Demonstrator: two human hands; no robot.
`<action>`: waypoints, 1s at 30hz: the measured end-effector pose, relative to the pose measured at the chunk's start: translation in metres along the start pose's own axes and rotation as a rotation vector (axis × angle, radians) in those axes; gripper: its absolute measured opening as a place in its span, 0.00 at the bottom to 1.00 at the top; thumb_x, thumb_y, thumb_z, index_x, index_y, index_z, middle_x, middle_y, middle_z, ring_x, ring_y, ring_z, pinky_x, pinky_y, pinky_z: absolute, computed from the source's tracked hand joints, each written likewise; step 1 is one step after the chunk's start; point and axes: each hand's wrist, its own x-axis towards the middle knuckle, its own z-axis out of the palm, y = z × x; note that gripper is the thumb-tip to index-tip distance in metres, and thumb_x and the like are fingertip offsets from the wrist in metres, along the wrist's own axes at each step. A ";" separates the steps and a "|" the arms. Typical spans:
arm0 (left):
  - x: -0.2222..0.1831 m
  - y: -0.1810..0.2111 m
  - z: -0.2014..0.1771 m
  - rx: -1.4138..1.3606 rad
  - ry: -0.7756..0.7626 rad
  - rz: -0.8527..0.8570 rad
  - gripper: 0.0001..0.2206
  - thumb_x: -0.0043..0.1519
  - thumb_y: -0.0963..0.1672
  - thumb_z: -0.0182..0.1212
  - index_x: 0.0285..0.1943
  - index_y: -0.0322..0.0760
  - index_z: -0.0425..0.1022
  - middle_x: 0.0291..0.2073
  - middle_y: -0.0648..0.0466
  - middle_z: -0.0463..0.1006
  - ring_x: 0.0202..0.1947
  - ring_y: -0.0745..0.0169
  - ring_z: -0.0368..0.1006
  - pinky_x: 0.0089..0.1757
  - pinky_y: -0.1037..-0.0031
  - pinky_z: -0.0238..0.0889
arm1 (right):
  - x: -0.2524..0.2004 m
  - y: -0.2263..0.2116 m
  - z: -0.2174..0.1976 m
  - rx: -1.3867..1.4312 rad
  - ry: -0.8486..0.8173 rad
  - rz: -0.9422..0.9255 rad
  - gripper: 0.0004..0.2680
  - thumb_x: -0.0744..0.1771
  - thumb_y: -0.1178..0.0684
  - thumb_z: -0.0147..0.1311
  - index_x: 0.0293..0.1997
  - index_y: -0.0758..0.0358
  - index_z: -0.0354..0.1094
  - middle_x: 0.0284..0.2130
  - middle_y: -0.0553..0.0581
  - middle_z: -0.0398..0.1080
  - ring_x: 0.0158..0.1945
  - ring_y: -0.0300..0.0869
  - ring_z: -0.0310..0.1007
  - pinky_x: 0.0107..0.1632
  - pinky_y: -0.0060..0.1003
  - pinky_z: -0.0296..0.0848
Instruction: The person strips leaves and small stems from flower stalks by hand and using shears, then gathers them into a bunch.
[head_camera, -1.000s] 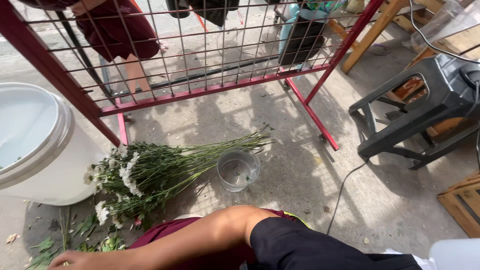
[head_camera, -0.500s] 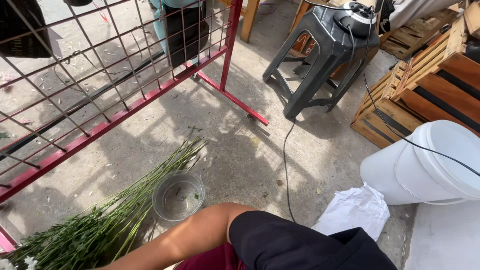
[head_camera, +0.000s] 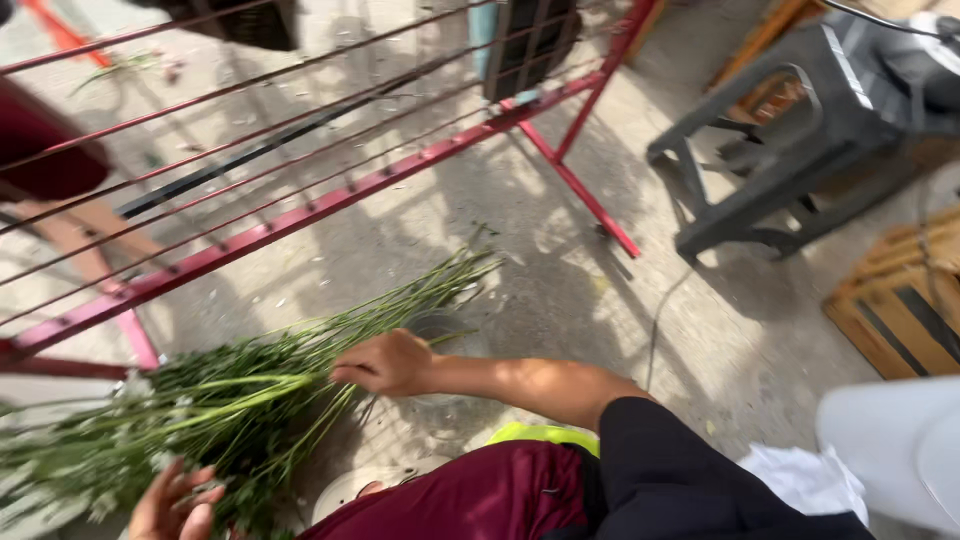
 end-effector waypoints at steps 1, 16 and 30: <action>-0.019 0.035 0.003 0.001 0.083 -0.010 0.34 0.54 0.34 0.50 0.75 0.29 0.52 0.52 0.31 0.70 0.44 0.37 0.72 0.49 0.59 0.63 | -0.006 0.005 -0.007 0.039 -0.049 -0.055 0.18 0.69 0.39 0.33 0.34 0.54 0.73 0.19 0.44 0.69 0.14 0.33 0.60 0.12 0.28 0.47; -0.248 0.045 0.033 -0.272 0.853 -0.888 0.21 0.64 0.44 0.48 0.67 0.37 0.59 0.61 0.43 0.65 0.59 0.49 0.64 0.54 0.61 0.57 | 0.020 0.131 -0.051 0.155 -0.173 -0.031 0.17 0.70 0.40 0.39 0.32 0.61 0.73 0.29 0.56 0.73 0.35 0.46 0.73 0.40 0.41 0.67; -0.377 -0.051 0.107 0.196 0.744 -1.204 0.19 0.62 0.49 0.53 0.61 0.42 0.71 0.51 0.43 0.79 0.49 0.48 0.75 0.47 0.60 0.62 | -0.015 0.286 -0.040 -0.549 -0.945 0.490 0.20 0.67 0.46 0.46 0.68 0.38 0.51 0.50 0.63 0.70 0.43 0.56 0.74 0.39 0.50 0.69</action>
